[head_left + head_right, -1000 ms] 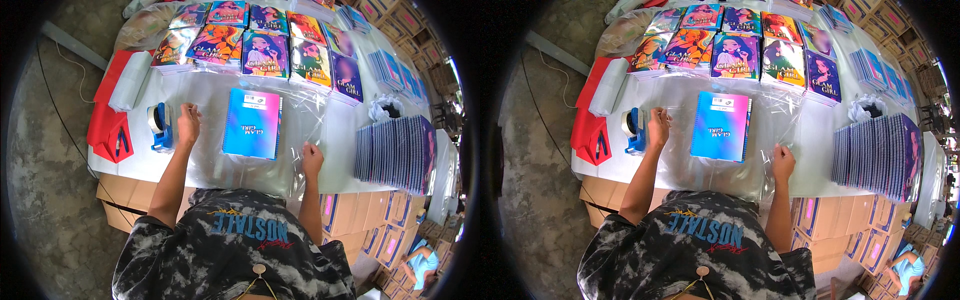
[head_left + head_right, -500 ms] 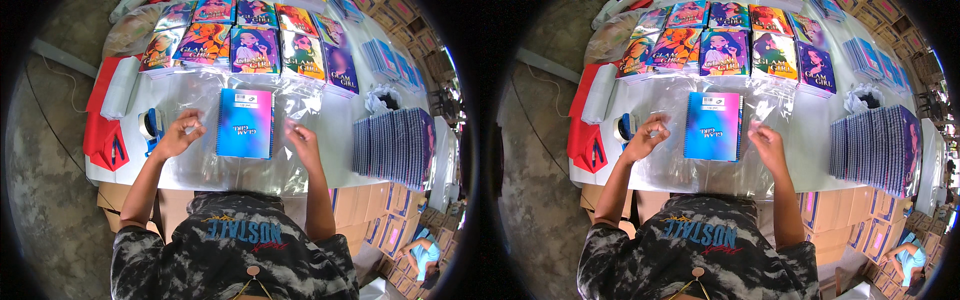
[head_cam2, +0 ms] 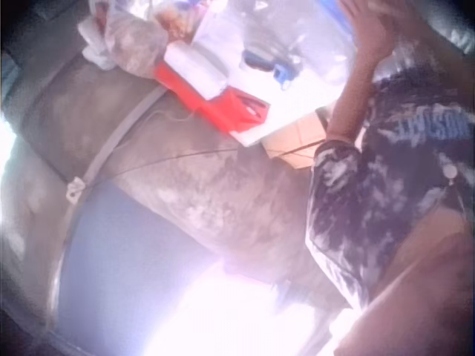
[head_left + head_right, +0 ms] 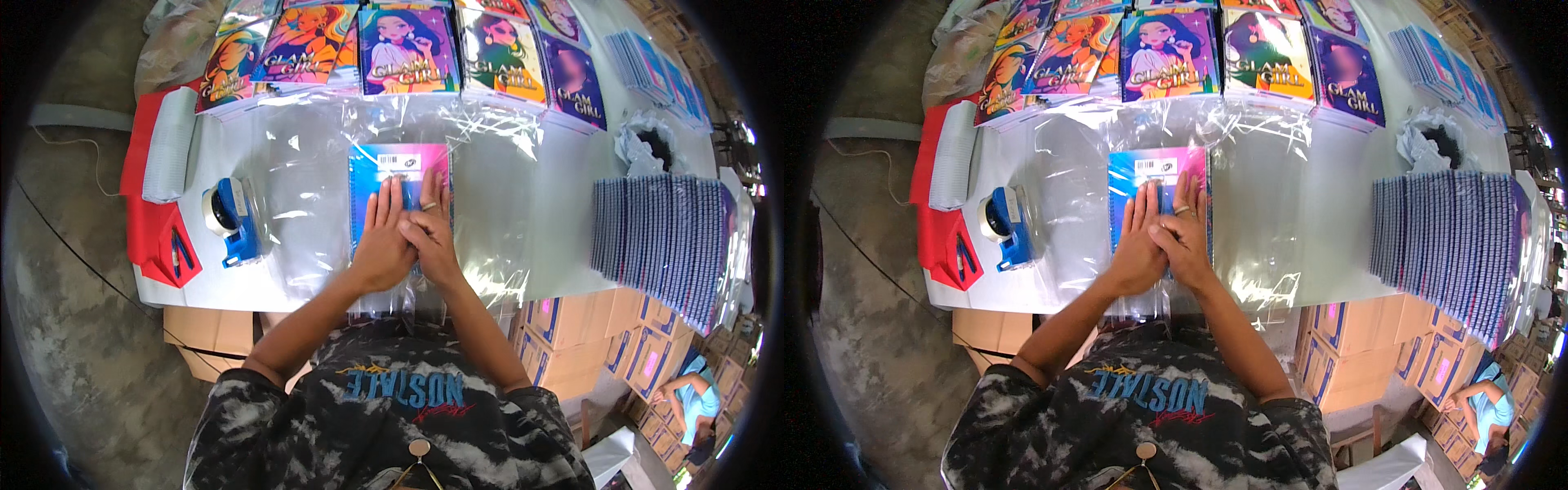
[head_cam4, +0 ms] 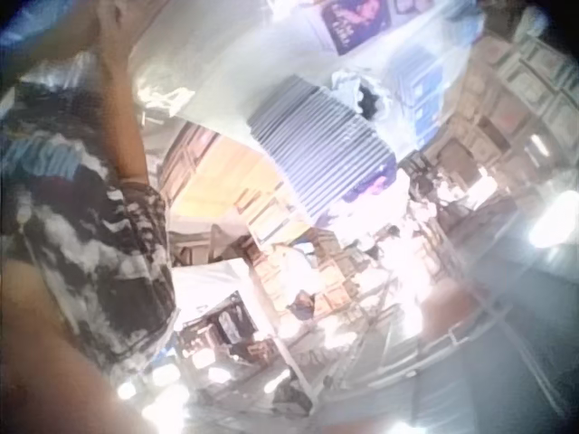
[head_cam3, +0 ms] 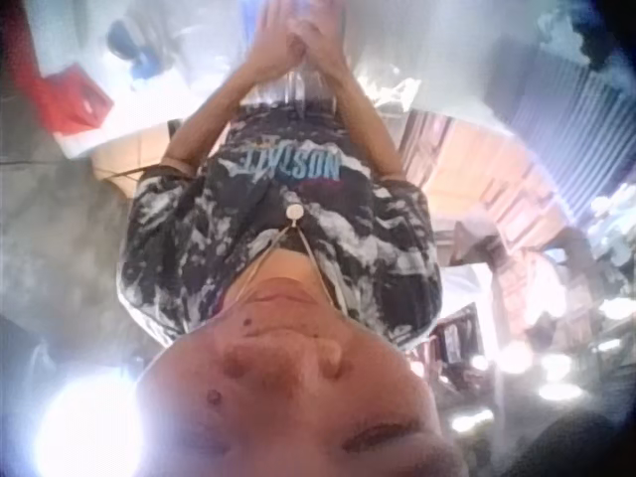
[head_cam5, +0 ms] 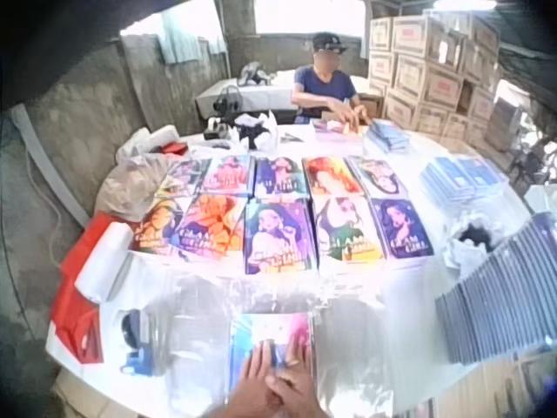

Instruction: The person repeatedly picks up stacks of notebooks, places them into clear plastic bags, and seals the bags using a tape dispenser. The person stacks the packaged notebooks on the table.

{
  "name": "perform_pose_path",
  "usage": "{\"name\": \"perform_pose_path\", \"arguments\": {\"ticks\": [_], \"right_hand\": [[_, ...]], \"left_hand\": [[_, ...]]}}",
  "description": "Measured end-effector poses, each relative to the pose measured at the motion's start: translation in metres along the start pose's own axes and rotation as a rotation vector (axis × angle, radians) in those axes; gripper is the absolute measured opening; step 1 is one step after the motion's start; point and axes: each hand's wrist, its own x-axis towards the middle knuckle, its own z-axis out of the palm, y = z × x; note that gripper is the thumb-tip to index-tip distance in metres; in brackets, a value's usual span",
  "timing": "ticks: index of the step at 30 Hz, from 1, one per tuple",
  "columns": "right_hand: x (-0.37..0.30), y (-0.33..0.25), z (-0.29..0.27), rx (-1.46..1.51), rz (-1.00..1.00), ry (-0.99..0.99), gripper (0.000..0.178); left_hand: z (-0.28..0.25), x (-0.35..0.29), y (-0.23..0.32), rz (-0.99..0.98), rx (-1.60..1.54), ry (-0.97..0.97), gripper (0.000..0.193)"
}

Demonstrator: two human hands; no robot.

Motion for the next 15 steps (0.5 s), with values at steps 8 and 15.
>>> {"name": "perform_pose_path", "arguments": {"ticks": [8, 15], "right_hand": [[0.005, 0.000, 0.015, -0.722, -0.101, -0.014, 0.025], [0.006, -0.005, 0.014, -0.730, -0.110, -0.029, 0.022]], "left_hand": [[-0.108, 0.089, -0.067, 0.167, 0.290, 0.785, 0.049], [-0.153, 0.218, -0.035, 0.212, 0.327, 0.645, 0.027]]}}
